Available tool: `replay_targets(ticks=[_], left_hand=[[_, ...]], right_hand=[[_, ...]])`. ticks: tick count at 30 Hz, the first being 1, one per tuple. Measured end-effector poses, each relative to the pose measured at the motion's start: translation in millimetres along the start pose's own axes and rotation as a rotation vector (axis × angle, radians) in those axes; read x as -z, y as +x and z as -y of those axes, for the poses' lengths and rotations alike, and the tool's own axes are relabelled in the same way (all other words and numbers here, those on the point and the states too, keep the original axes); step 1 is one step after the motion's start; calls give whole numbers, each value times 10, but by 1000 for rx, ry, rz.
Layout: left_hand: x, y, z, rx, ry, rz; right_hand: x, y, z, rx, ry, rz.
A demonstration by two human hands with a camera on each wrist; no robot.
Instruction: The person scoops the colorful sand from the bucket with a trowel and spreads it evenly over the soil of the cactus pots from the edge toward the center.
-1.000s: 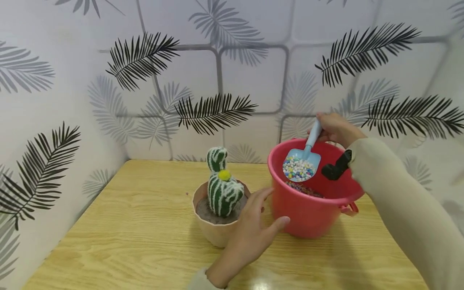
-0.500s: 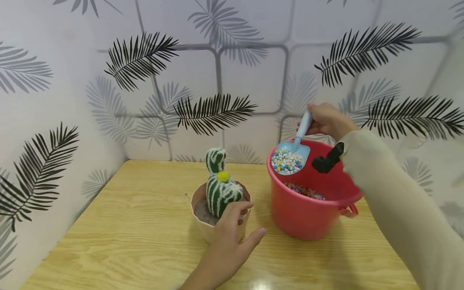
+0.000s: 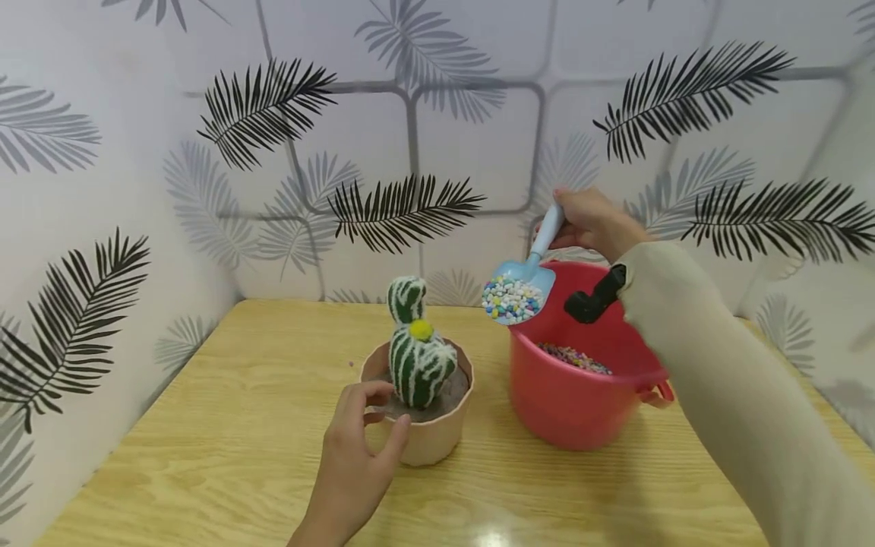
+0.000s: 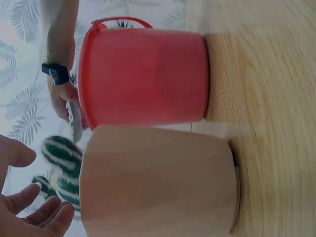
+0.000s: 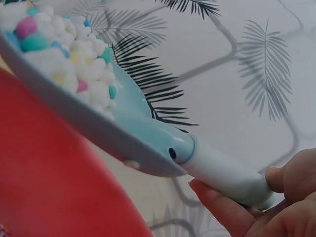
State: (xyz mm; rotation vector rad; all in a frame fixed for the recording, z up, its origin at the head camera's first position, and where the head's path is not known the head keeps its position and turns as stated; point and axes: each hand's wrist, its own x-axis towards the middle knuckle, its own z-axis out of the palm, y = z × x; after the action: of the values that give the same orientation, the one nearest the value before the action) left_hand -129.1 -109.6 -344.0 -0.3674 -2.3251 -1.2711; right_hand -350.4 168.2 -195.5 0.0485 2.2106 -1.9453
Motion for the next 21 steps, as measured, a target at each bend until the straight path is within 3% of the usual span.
replay_targets(ticks=[7,15,21], left_hand=[[82,59,145,40,42,-38],[114,131,304,55,53,-31],[119,207,445,102,10,53]], right_hand=[[-178,17,-38,-3,-20,-14],[-317,44,-103,-7,-28,-27],[-362,97,-149,5,-35,-36]])
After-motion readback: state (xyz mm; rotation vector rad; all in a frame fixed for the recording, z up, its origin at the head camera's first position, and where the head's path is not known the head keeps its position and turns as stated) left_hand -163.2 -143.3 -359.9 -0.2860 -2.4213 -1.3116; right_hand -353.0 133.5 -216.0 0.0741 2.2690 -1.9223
